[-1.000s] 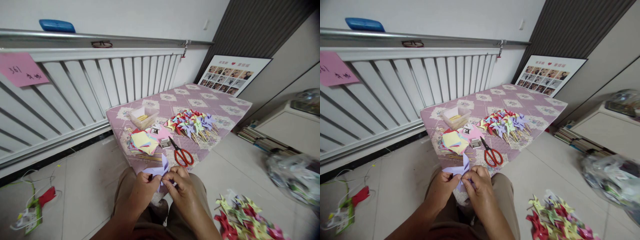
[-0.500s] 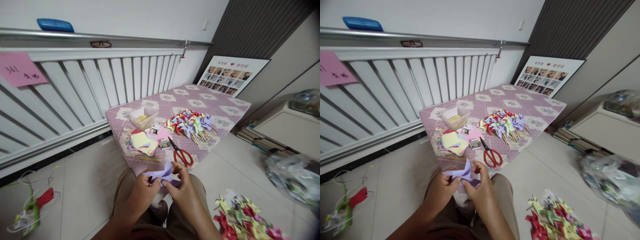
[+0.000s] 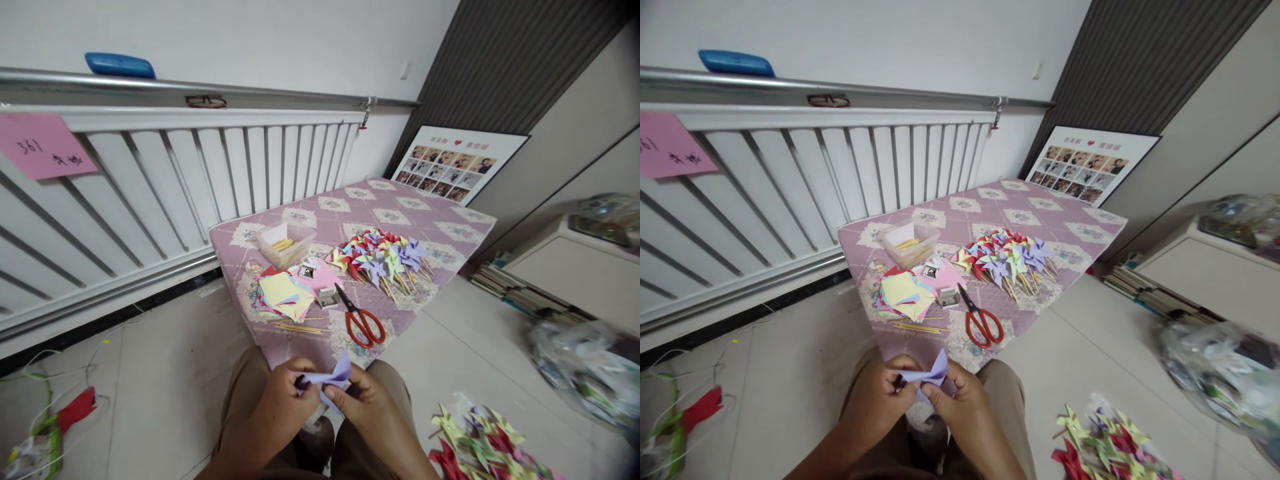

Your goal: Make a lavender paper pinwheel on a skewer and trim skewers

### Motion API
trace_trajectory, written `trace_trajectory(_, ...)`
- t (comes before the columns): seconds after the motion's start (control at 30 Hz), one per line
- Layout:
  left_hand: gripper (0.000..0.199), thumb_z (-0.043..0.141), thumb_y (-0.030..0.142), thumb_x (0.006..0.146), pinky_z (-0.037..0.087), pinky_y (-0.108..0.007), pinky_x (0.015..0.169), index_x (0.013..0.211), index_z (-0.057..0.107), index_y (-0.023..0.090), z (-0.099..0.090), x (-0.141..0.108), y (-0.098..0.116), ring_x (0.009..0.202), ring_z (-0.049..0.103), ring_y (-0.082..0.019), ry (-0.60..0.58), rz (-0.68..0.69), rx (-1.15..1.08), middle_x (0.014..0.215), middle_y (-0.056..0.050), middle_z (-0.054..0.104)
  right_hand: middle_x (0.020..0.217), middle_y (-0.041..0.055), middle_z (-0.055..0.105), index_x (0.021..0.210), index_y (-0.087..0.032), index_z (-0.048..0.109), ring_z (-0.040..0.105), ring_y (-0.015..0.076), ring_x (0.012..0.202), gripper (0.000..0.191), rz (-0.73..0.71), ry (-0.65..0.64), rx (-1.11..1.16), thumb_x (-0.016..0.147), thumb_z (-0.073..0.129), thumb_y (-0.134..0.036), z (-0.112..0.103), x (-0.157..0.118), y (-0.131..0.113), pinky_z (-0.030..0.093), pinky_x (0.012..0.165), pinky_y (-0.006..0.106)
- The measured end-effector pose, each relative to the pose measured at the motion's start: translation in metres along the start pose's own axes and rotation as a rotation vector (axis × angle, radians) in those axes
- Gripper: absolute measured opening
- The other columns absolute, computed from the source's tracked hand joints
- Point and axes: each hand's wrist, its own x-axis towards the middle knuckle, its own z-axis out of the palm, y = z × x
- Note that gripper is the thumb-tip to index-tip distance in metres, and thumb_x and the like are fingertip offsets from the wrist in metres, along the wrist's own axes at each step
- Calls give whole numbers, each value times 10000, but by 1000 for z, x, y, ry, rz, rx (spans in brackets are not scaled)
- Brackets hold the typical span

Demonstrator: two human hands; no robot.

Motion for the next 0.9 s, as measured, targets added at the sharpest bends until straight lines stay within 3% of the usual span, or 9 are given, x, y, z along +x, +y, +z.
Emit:
trace_trajectory(0.17, 128, 528, 82, 643, 394, -204, 603, 682, 621, 162, 4, -3, -5, 632, 534, -129, -14, -1, -8, 636, 0, 584, 739, 32, 719, 835, -187, 782, 599, 194, 706, 375, 44, 4, 38, 698, 797, -536, -1, -4, 9, 493, 727, 318)
trace_trajectory(0.5, 62, 533, 150, 690, 393, -224, 621, 690, 591, 172, 5, -7, -13, 646, 544, -147, -37, 38, 127, 654, -12, 570, 793, 35, 741, 841, -197, 776, 629, 216, 771, 319, 50, -57, 97, 725, 791, -494, -2, -7, 17, 502, 783, 345)
trace_trajectory(0.9, 88, 564, 189, 691, 442, -267, 679, 698, 651, 177, 12, -9, -20, 674, 605, -194, 66, 20, 159, 689, -55, 652, 756, 12, 726, 810, -199, 774, 605, 169, 690, 363, 52, -89, 173, 718, 782, -550, 1, -5, 20, 478, 716, 287)
